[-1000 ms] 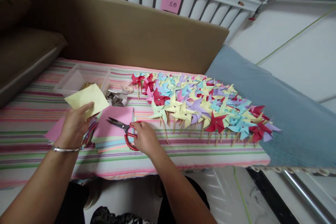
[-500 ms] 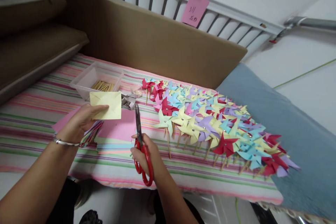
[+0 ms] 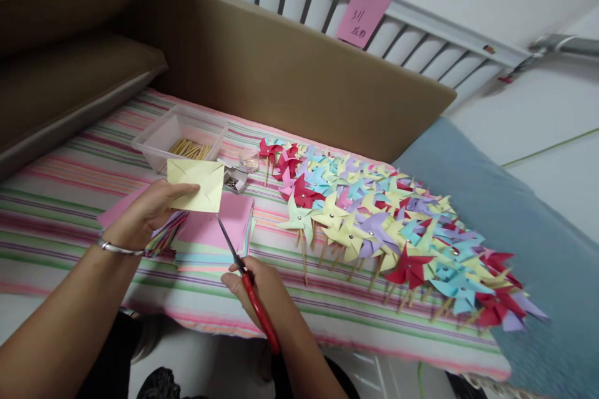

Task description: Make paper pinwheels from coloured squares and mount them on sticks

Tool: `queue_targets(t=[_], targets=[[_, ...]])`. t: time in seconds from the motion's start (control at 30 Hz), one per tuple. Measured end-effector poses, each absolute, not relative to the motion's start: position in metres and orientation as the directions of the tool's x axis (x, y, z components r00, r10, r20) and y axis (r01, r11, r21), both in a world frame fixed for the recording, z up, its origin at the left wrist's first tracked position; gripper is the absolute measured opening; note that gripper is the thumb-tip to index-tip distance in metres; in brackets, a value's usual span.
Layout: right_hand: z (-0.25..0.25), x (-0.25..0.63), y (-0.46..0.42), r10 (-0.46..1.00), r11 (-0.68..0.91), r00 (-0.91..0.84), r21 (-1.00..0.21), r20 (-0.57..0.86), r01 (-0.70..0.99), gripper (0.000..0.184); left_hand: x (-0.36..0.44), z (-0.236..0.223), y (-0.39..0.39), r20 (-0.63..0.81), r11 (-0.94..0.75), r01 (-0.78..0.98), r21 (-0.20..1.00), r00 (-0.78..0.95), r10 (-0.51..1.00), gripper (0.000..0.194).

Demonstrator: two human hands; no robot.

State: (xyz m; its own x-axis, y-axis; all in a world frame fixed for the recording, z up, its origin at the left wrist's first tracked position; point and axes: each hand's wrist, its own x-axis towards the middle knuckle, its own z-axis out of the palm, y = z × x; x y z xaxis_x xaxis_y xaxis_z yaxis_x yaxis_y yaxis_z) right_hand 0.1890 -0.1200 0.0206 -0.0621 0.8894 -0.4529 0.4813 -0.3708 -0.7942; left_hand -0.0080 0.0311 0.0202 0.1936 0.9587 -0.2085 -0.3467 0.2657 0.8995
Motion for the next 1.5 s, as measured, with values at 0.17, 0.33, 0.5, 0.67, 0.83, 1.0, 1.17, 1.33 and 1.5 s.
queue_targets(t=[0.17, 0.33, 0.5, 0.67, 0.83, 1.0, 1.17, 1.33, 1.5], targets=[[0.024, 0.185, -0.117, 0.872, -0.413, -0.065, -0.803, -0.484, 0.429, 0.026, -0.006, 0.018, 0.032, -0.205, 0.286, -0.359, 0.889, 0.248, 0.947, 0.049], [0.023, 0.182, -0.118, 0.906, -0.382, -0.022, -0.839, -0.422, 0.386, 0.025, -0.002, 0.021, 0.029, -0.211, 0.276, -0.321, 0.906, 0.224, 0.952, 0.048], [0.023, 0.180, -0.118, 0.903, -0.386, -0.021, -0.832, -0.429, 0.398, 0.025, -0.001, 0.020, 0.028, -0.207, 0.263, -0.295, 0.919, 0.206, 0.956, 0.043], [0.023, 0.179, -0.117, 0.908, -0.376, -0.010, -0.825, -0.419, 0.422, 0.024, 0.000, 0.021, 0.028, -0.210, 0.252, -0.260, 0.932, 0.179, 0.961, 0.040], [0.024, 0.178, -0.116, 0.907, -0.386, 0.013, -0.819, -0.421, 0.425, 0.024, 0.000, 0.020, 0.028, -0.219, 0.257, -0.193, 0.947, 0.198, 0.956, 0.035], [0.024, 0.177, -0.116, 0.908, -0.385, 0.015, -0.819, -0.419, 0.426, 0.023, -0.002, 0.017, 0.030, -0.210, 0.257, -0.177, 0.950, 0.246, 0.946, 0.038], [0.023, 0.180, -0.115, 0.911, -0.365, -0.012, -0.818, -0.413, 0.445, 0.022, -0.004, 0.014, 0.030, -0.184, 0.239, -0.197, 0.951, 0.259, 0.948, 0.042], [0.023, 0.180, -0.114, 0.906, -0.372, -0.010, -0.808, -0.424, 0.457, 0.020, -0.004, 0.014, 0.029, -0.171, 0.240, -0.233, 0.943, 0.279, 0.945, 0.042], [0.026, 0.178, -0.113, 0.904, -0.389, 0.001, -0.821, -0.428, 0.418, 0.022, -0.003, 0.015, 0.028, -0.207, 0.279, -0.215, 0.936, 0.308, 0.929, 0.041]])
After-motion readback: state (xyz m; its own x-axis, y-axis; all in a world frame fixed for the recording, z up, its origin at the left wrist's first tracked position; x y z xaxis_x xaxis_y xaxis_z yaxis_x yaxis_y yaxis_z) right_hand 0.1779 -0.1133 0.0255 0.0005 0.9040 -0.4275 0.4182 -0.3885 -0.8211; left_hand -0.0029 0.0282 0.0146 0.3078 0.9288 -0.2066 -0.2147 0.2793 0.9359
